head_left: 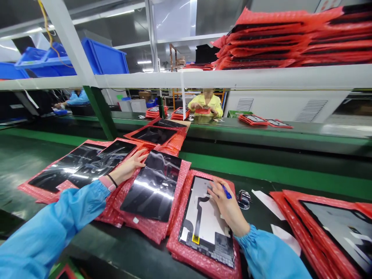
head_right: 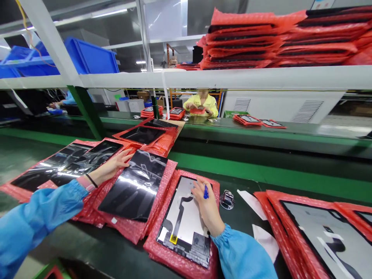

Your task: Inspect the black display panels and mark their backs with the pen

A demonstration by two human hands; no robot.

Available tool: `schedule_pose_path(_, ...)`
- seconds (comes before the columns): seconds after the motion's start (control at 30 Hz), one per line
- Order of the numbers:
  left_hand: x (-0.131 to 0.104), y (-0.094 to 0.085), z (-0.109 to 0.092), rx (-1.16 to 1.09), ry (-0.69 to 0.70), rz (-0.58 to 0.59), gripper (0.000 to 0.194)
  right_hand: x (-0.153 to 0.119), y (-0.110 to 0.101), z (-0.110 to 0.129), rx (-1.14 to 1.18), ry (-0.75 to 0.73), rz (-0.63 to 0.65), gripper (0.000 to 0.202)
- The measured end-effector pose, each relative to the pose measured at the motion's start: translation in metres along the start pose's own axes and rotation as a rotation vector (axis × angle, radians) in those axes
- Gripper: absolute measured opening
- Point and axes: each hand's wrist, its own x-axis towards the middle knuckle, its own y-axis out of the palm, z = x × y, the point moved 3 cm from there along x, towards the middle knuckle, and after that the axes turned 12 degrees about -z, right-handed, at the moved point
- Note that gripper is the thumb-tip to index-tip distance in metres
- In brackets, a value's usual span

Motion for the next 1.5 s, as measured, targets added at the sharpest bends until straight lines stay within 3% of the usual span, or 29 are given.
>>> schedule_pose_path(0.13, 0.013, -0.007, 0.019, 0.159, 0.009, -0.019, 0.083, 0.0, -0.003, -0.001, -0.058, -0.034, 0.033, 0.042)
schedule_pose_path(0.3, 0.015, 0.009, 0.028, 0.38, 0.179, -0.035, 0.081, -0.007, -0.016, 0.011, -0.231, -0.196, 0.046, 0.037)
schedule_pose_path(0.43, -0.01, 0.046, 0.031, 0.515, 0.415, 0.022, 0.066, -0.004, -0.057, 0.038, -0.479, -0.404, -0.048, 0.035)
schedule_pose_path(0.53, -0.047, 0.084, 0.036, 0.565, 0.534, 0.178, 0.051, 0.005, -0.096, 0.053, -0.671, -0.544, -0.18, 0.039)
schedule_pose_path(0.63, -0.088, 0.119, 0.039, 0.599, 0.61, 0.355, 0.046, 0.012, -0.12, 0.054, -0.815, -0.642, -0.211, 0.036)
schedule_pose_path(0.73, -0.111, 0.142, 0.043, 0.503, 0.516, 0.431, 0.05, 0.016, -0.125, 0.046, -0.912, -0.71, -0.163, 0.03)
schedule_pose_path(0.83, -0.111, 0.153, 0.054, 0.347, 0.292, 0.42, 0.059, 0.017, -0.122, 0.04, -0.963, -0.754, -0.101, 0.026)
schedule_pose_path(0.97, -0.099, 0.155, 0.073, 0.174, -0.043, 0.34, 0.065, 0.016, -0.123, 0.044, -0.977, -0.74, -0.049, 0.025)
schedule_pose_path(1.13, -0.1, 0.148, 0.072, 0.109, -0.27, 0.331, 0.056, -0.002, -0.124, 0.056, -0.888, -0.656, -0.147, 0.033)
schedule_pose_path(1.23, -0.102, 0.147, 0.066, 0.041, -0.379, 0.329, 0.05, -0.024, -0.108, 0.056, -0.8, -0.545, -0.148, 0.027)
schedule_pose_path(1.4, -0.095, 0.151, 0.066, -0.04, -0.514, 0.309, 0.041, -0.059, -0.065, 0.033, -0.562, -0.14, 0.111, 0.052)
schedule_pose_path(1.5, -0.09, 0.153, 0.071, -0.045, -0.566, 0.263, 0.045, -0.068, -0.051, 0.017, -0.531, -0.037, 0.135, 0.056)
